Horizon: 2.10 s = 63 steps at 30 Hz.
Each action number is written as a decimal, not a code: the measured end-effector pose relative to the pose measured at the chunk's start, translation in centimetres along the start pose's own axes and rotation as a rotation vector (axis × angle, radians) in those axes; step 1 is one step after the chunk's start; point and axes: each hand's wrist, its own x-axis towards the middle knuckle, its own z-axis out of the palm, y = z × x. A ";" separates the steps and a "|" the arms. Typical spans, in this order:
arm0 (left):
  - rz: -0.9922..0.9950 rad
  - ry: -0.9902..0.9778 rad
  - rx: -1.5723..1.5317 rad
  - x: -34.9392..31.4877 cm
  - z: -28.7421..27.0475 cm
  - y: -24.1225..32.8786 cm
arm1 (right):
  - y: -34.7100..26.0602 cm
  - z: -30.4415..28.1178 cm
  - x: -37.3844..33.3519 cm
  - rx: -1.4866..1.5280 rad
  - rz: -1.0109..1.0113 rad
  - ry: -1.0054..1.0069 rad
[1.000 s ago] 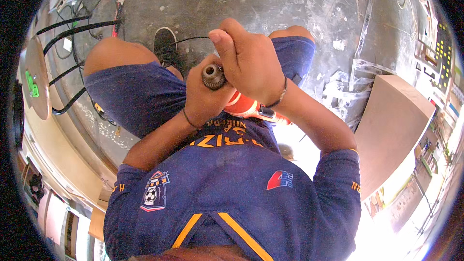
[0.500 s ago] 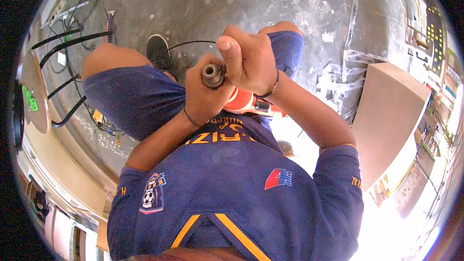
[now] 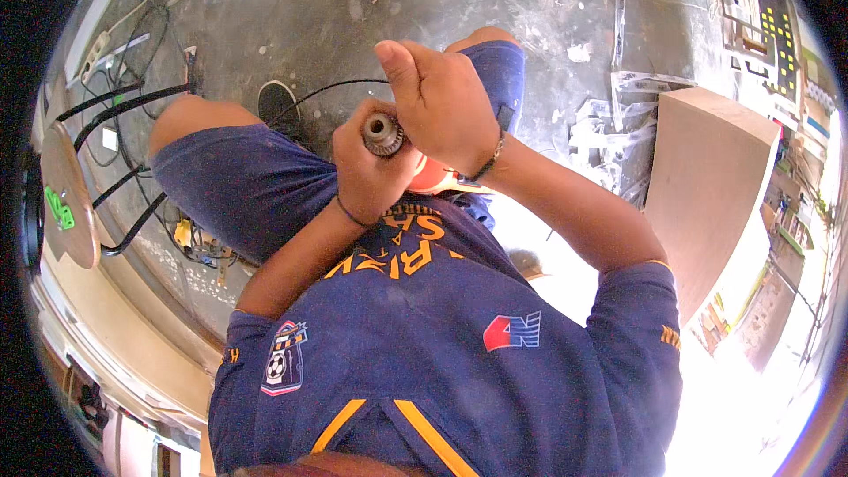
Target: The person searches through a toolbox for items, picks up a small piece, and then sits down to work on a power drill using a chuck key.
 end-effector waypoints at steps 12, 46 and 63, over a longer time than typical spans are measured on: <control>-0.049 -0.489 -0.052 0.0 -2.7 2.0 | 0.6 -0.8 -3.0 0.187 -0.379 0.014; -0.100 -0.444 -0.263 11.4 -4.0 -3.0 | 4.5 -5.3 2.6 0.652 0.444 -0.142; -0.234 -0.417 -0.256 11.2 -2.8 -0.6 | 4.7 -6.0 1.9 0.572 0.298 -0.351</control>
